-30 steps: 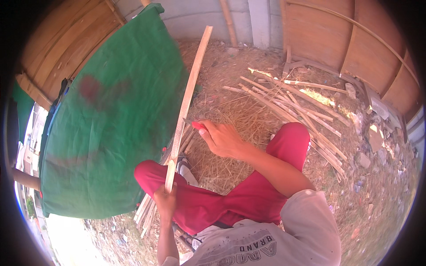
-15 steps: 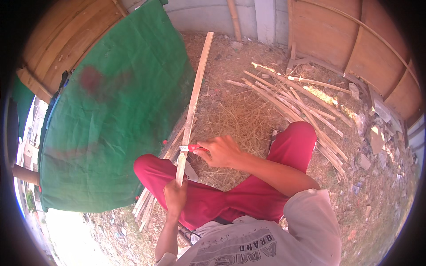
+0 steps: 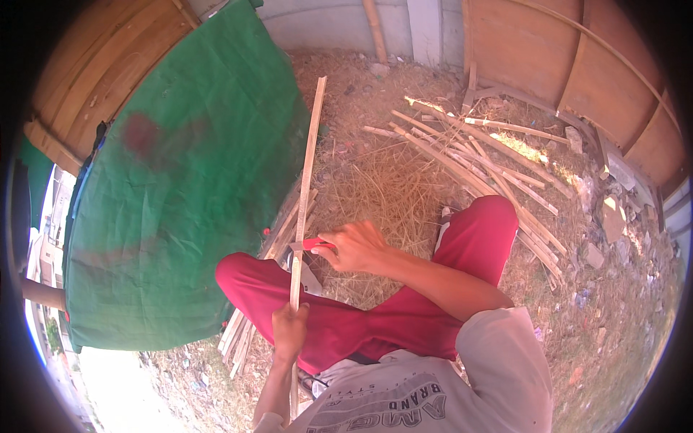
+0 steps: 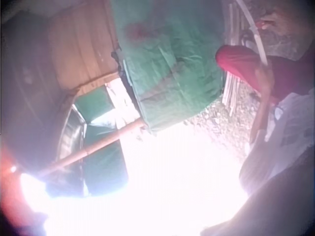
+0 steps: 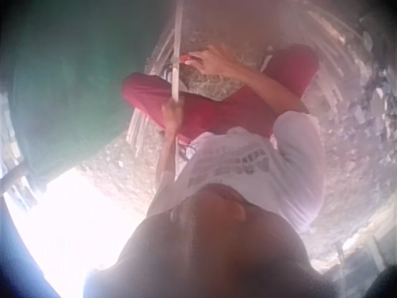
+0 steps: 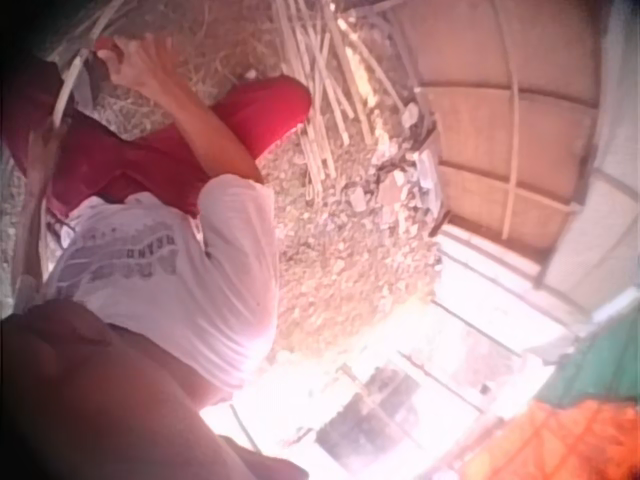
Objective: The person sits on the ground and uses a red utility knife to shave thin strips off a long bamboo pole. They hold the pole with their left hand and scrape the blade along its length, creating a pile of shavings on the ground.
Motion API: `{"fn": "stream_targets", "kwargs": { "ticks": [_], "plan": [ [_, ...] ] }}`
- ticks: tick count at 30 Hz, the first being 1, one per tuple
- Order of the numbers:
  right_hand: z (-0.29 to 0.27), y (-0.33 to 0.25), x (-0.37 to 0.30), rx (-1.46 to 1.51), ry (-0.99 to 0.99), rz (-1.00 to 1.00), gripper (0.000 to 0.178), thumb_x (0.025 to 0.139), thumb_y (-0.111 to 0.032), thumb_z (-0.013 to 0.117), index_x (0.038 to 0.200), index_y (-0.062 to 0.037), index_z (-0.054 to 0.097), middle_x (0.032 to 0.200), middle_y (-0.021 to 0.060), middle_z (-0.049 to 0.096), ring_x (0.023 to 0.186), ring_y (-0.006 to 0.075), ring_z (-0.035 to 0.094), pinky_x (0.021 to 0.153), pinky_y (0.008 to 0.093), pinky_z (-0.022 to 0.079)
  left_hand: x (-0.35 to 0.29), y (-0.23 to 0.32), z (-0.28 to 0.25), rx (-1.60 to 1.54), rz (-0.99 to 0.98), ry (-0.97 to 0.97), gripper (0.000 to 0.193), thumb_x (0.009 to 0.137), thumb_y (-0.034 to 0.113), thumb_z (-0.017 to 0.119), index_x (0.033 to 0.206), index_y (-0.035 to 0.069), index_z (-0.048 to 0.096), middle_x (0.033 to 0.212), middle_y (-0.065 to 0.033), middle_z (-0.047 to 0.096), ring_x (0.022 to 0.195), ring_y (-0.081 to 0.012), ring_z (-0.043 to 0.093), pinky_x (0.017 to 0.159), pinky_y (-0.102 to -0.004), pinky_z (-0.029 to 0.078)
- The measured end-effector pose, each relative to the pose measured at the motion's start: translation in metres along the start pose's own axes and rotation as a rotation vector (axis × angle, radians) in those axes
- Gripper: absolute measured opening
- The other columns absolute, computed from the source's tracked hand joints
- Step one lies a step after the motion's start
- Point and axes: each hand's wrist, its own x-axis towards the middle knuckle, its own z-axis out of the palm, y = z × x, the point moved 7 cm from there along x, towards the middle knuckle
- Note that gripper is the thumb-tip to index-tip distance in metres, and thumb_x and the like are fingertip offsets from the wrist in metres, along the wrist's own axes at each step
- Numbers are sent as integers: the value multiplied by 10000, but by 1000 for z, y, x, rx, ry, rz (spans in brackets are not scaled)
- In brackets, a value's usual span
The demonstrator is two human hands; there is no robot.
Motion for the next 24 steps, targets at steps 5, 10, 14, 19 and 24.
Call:
{"fn": "stream_targets", "kwargs": {
  "ticks": [5, 10, 14, 19, 24],
  "plan": [
    [-14, 43, 14, -49, -81, 245, 378, 926, -452, 633, 1038, -128, 792, 588, 110, 657, 490, 285, 619, 469, 422, 470, -21, -13, 6, -70, -97, -83, 313, 928, 142, 669, 682, -17, 558, 525, -8, 485, 490, -91, 403, 467, -349, 340],
    [-8, 43, 16, -48, -49, 239, 383, 923, -455, 632, 1056, -133, 791, 546, 111, 631, 493, 270, 611, 482, 430, 477, -29, -24, 0, -124, -182, -136, 300, 934, 130, 660, 683, 5, 552, 532, 24, 459, 507, -60, 394, 464, -320, 316],
    [-10, 57, 21, -48, -84, 346, 389, 923, -452, 633, 1069, -128, 788, 581, 121, 654, 524, 269, 635, 498, 428, 492, -45, -17, -7, -85, -120, -111, 307, 932, 125, 659, 671, 14, 543, 529, 25, 449, 510, -53, 391, 460, -314, 308],
    [-22, 73, 24, -45, -108, 410, 405, 933, -452, 623, 1117, -127, 779, 606, 140, 665, 538, 276, 642, 511, 429, 505, -67, -32, -12, -75, -240, -180, 322, 931, 135, 654, 660, 7, 535, 527, 33, 434, 513, -58, 384, 464, -318, 309],
    [-19, 71, 26, -76, -193, 487, 404, 941, -469, 609, 1167, -174, 768, 615, 158, 666, 556, 298, 649, 555, 434, 534, -72, -43, -18, -98, -296, -225, 330, 928, 149, 652, 646, 20, 540, 522, 35, 450, 486, -58, 410, 450, -303, 314]
  ]
}}
